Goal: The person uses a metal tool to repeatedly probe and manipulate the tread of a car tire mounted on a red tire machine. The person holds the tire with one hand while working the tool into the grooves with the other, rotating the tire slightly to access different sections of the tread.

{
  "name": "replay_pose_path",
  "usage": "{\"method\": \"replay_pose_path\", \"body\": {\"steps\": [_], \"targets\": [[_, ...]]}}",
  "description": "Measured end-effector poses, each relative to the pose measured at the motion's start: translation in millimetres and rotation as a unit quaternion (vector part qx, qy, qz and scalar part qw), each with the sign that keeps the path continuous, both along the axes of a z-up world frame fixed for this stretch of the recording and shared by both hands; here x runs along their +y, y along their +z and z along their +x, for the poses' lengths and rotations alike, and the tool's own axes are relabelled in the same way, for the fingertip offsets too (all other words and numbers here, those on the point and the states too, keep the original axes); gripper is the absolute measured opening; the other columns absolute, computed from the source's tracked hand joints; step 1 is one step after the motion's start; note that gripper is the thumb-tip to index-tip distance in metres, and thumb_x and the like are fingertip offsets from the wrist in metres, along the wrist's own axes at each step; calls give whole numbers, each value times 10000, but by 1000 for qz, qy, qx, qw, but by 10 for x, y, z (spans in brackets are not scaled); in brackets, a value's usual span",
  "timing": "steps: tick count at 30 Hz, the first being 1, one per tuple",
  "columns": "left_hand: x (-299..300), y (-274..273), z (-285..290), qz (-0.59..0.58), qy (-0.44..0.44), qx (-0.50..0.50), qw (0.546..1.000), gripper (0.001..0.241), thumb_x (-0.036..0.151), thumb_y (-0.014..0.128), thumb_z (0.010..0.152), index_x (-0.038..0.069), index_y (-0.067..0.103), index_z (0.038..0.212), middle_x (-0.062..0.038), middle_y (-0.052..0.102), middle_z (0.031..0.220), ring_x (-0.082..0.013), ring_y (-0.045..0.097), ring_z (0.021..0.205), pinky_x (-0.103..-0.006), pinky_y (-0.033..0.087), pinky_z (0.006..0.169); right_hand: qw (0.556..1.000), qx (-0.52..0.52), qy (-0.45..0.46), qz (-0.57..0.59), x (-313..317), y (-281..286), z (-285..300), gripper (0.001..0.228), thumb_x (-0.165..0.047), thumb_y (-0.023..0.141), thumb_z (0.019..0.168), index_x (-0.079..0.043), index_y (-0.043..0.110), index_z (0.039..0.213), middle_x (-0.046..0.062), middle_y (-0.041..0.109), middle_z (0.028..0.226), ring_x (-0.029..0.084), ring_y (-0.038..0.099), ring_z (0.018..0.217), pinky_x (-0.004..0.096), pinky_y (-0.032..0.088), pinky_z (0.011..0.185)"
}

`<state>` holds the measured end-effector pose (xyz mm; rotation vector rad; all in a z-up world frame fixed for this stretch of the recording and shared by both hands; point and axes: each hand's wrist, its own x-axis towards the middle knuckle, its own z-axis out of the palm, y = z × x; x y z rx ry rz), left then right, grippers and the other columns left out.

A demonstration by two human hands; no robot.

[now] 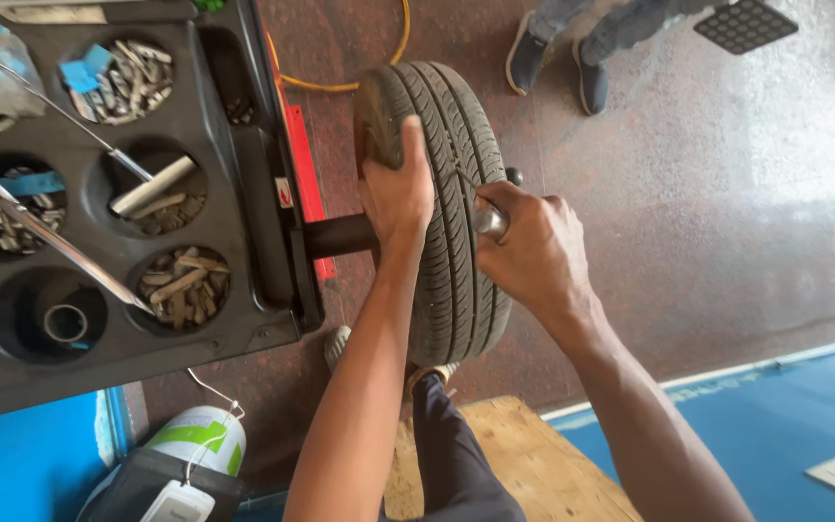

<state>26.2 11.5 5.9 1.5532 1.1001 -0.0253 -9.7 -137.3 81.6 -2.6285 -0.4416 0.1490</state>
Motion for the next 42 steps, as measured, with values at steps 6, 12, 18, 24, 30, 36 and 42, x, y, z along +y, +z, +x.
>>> {"method": "replay_pose_path", "body": {"steps": [6,12,18,24,30,36,42], "targets": [[9,28,-135,-48,-47,25,997,949,788,508,793,-91,767,1036,-341,716,1129,-452,696,1132,-506,512,1007,994,-100,-13,49,77,-270,-318,390,-49,713,823,-91,710,1211,98,732,752,237,719,646,399,559,636],[54,-113,-15,-22,-36,12,999,1005,822,503,803,-123,718,1069,-379,671,1142,-488,642,1153,-520,488,1001,989,-144,-7,17,215,-434,-214,543,-31,728,721,-59,675,1261,132,738,855,296,721,783,457,553,757],[11,-114,-96,13,-61,-19,998,958,760,469,901,-152,738,1014,-405,672,1068,-505,657,1117,-526,504,976,995,-99,-14,-30,271,-414,72,544,-97,771,607,-73,731,1149,164,751,824,397,692,746,517,527,663],[-87,62,-417,33,-39,-101,994,906,709,512,880,-148,714,1092,-405,683,1070,-503,672,1097,-511,510,949,995,-82,-14,-48,478,-237,497,214,-182,728,932,-126,767,1135,196,724,804,345,715,684,469,559,641],[-51,-127,-198,-16,-44,17,999,1072,812,486,835,-181,598,1223,-379,594,1263,-480,581,1217,-521,447,1026,982,-47,-116,139,-32,-186,-254,183,-106,650,1011,-56,731,1167,122,767,840,175,711,696,367,561,594],[30,-196,-60,-35,-48,3,998,1037,816,445,827,-151,712,1093,-374,693,1147,-469,682,1123,-498,496,1017,983,-145,-62,93,-159,-545,-989,234,-51,679,967,-16,712,1195,112,734,864,201,670,735,364,541,671],[8,-177,-87,-21,-42,-27,999,1017,805,425,842,-133,714,1109,-371,705,1159,-458,675,1163,-493,511,1010,968,-235,-53,70,85,-617,-582,268,-65,731,877,-51,720,1144,128,718,811,277,657,712,412,501,679]]}}
